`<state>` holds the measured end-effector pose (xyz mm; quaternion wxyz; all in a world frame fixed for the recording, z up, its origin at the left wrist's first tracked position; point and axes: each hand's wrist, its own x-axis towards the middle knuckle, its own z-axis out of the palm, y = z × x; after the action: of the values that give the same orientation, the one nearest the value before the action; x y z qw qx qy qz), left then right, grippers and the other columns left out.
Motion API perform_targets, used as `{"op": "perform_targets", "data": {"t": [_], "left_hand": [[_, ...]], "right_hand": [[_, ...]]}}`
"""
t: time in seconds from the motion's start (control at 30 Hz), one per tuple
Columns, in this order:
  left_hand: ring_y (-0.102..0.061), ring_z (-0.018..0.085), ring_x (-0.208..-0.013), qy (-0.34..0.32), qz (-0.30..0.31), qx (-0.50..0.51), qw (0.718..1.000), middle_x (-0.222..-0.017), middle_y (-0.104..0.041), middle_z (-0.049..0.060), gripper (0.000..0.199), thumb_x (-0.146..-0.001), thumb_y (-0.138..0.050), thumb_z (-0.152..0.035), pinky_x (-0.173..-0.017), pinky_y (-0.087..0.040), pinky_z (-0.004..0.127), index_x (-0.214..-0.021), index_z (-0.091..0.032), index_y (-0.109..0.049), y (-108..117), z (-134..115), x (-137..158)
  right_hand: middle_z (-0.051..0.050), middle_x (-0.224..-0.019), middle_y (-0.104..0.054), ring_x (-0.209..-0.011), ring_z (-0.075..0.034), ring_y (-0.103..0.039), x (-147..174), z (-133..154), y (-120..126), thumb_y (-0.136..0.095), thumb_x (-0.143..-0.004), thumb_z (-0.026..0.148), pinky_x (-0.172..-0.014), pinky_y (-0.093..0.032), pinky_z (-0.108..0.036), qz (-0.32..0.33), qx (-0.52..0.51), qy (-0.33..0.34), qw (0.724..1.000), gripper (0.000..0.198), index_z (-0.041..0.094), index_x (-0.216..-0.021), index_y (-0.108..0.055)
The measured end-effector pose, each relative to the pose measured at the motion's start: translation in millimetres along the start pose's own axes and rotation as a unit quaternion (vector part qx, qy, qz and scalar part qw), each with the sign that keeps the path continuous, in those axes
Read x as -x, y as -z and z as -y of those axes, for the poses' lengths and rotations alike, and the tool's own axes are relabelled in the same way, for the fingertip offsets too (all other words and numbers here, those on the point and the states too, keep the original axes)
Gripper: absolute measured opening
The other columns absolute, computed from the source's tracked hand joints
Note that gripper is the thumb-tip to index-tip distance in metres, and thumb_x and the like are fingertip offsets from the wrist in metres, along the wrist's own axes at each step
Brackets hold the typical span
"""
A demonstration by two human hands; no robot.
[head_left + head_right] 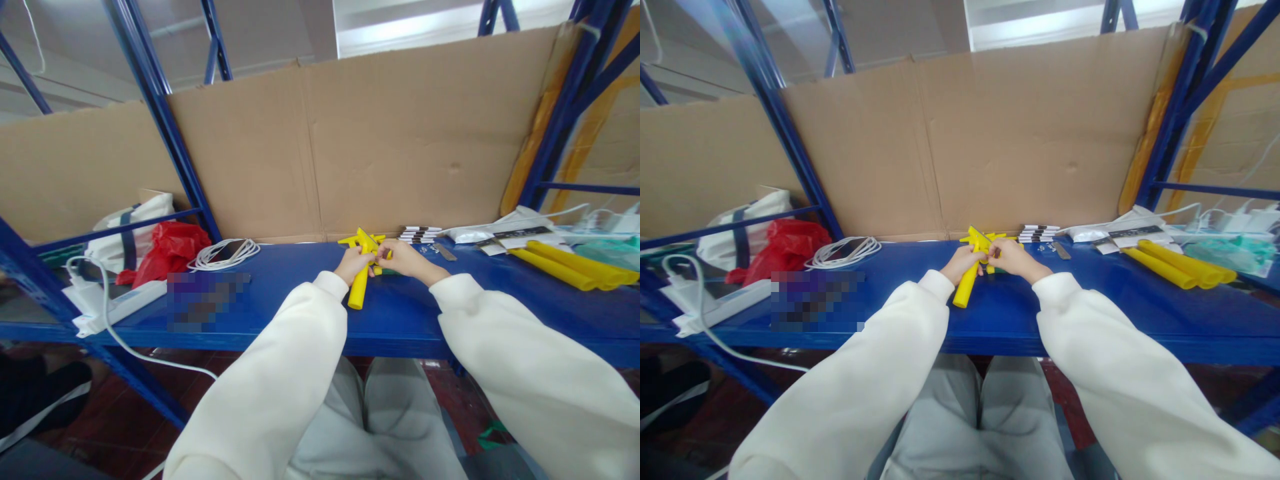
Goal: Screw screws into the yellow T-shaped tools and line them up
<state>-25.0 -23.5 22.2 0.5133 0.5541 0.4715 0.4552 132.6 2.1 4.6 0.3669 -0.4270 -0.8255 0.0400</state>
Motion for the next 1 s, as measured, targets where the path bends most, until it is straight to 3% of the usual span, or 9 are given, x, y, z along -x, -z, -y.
{"op": "perform_targets", "data": {"t": [0.13, 0.27, 0.4, 0.5, 0.8, 1.0], "left_hand": [[-0.052, 0.008, -0.038, -0.003, -0.004, -0.001, 1.000, -0.060, -0.065, -0.001, 0.014, -0.072, -0.072, 0.004, -0.045, -0.047, 0.023, -0.074, -0.010, -0.069, 2, 2, -4], [-0.051, 0.008, -0.039, -0.001, -0.012, -0.005, 1.000, -0.066, -0.070, 0.000, 0.014, -0.071, -0.073, 0.002, -0.044, -0.048, 0.023, -0.075, -0.011, -0.071, 4, 5, -6], [-0.050, 0.007, -0.037, 0.004, -0.005, 0.000, 1.000, -0.063, -0.069, -0.001, 0.014, -0.069, -0.079, -0.002, -0.041, -0.045, 0.021, -0.073, -0.011, -0.069, 4, 6, -7], [-0.048, 0.006, -0.035, 0.006, -0.007, 0.002, 1.000, -0.057, -0.065, -0.003, 0.015, -0.070, -0.078, -0.001, -0.040, -0.044, 0.021, -0.070, -0.012, -0.067, 4, 6, -7], [-0.046, 0.005, -0.034, 0.000, 0.011, 0.002, 1.000, -0.056, -0.062, -0.004, 0.019, -0.070, -0.079, -0.003, -0.039, -0.039, 0.020, -0.070, -0.013, -0.064, -1, 5, -8], [-0.045, 0.005, -0.035, 0.003, 0.054, 0.008, 0.998, -0.053, -0.058, -0.006, 0.021, -0.076, -0.069, 0.002, -0.040, -0.038, 0.018, -0.071, -0.015, -0.058, -28, -6, -11]], "right_hand": [[-0.003, -0.077, -0.071, -0.072, -0.019, -0.065, -3, -12, 9, -0.067, -0.073, 0.023, -0.073, -0.051, -0.030, -0.024, -0.005, -0.004, 1.000, 0.003, 0.021, -0.070, -0.066], [-0.006, -0.079, -0.072, -0.079, -0.022, -0.067, -2, -49, 33, -0.064, -0.074, 0.024, -0.076, -0.053, -0.033, -0.089, 0.054, -0.095, 0.990, 0.006, 0.021, -0.073, -0.070], [-0.011, -0.080, -0.072, -0.092, -0.031, -0.069, 13, -91, 60, -0.068, -0.074, 0.024, -0.081, -0.053, -0.039, -0.105, 0.191, -0.251, 0.943, 0.008, 0.022, -0.067, -0.070], [-0.015, -0.084, -0.073, -0.100, -0.036, -0.067, 24, -111, 69, -0.068, -0.077, 0.027, -0.085, -0.052, -0.046, -0.087, 0.253, -0.323, 0.908, 0.011, 0.021, -0.069, -0.073], [-0.021, -0.106, -0.073, -0.117, -0.039, -0.062, 24, -109, 59, -0.065, -0.081, 0.024, -0.097, -0.049, -0.054, -0.010, 0.302, -0.338, 0.891, 0.017, 0.016, -0.091, -0.077], [-0.019, -0.111, -0.073, -0.120, -0.038, -0.061, 25, -107, 56, -0.063, -0.084, 0.023, -0.099, -0.048, -0.055, 0.005, 0.322, -0.350, 0.880, 0.020, 0.017, -0.098, -0.077]]}}
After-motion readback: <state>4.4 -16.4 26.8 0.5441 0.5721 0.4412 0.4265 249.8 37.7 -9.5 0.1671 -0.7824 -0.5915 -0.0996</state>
